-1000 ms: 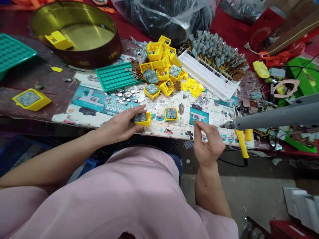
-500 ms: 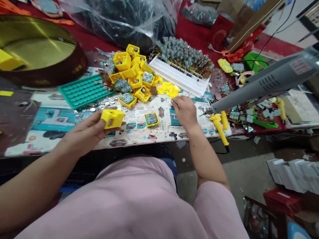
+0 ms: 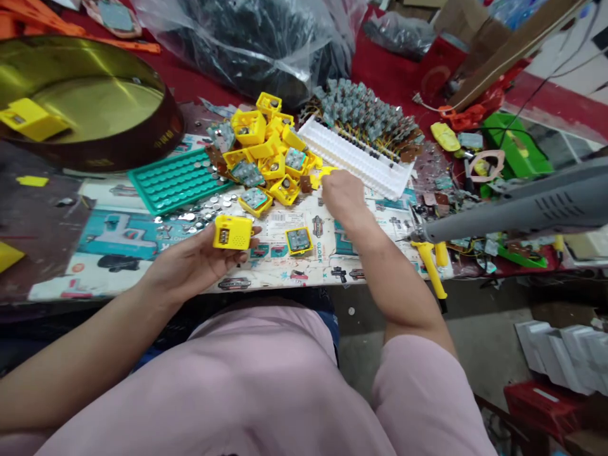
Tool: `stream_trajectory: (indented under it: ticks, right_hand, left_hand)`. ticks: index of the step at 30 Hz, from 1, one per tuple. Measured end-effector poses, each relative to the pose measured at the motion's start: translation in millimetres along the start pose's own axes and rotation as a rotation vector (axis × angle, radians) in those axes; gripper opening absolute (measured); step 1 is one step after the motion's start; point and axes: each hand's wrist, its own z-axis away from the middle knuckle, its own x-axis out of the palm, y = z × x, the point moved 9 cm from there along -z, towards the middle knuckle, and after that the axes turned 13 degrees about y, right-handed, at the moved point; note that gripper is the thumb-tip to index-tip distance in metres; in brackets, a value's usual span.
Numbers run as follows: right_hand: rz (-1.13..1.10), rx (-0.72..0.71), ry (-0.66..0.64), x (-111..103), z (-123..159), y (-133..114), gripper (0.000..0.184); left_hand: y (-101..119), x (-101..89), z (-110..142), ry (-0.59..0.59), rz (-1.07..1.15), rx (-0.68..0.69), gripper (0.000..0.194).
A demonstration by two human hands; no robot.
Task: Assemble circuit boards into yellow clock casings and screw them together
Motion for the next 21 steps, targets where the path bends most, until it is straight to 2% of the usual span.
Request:
stream_trajectory:
  ticks: [2, 5, 8, 11, 15, 19, 21]
  right_hand:
    - [-0.110, 0.051, 0.080, -20, 11, 2, 0.020]
    - [-0.501, 0.123, 0.261, -59, 40, -14, 0.024]
    - [-0.807, 0.175, 0.234, -75, 75, -48, 0.035]
    - [-1.008, 0.171, 0.150, -75, 100, -85, 0.027]
    - [-1.128, 0.112, 0.074, -71, 111, -111, 0.027]
    - [-1.036, 0.051, 0.161, -82, 110, -110, 0.022]
    - [-1.032, 0.059, 0.149, -84, 109, -108, 0.019]
  left_hand:
    - [0, 1.9, 1, -0.015, 0.036, 0.005, 0.022]
    - [-2, 6.9, 2, -0.052, 0.083, -0.004, 0.021]
    - [-7, 9.1, 2, -0.033, 0.138, -0.044, 0.018]
    - [-12, 10.4, 3, 0.014, 0.185, -0.064, 0.017]
    - [-17, 14.0, 6, 0.018, 0.200, -0.069, 0.016]
    - [-20, 12.6, 10, -0.011, 0.121, -0.047, 0.011]
    - [-20, 13.7, 12, -0.063, 0.080, -0.020, 0.009]
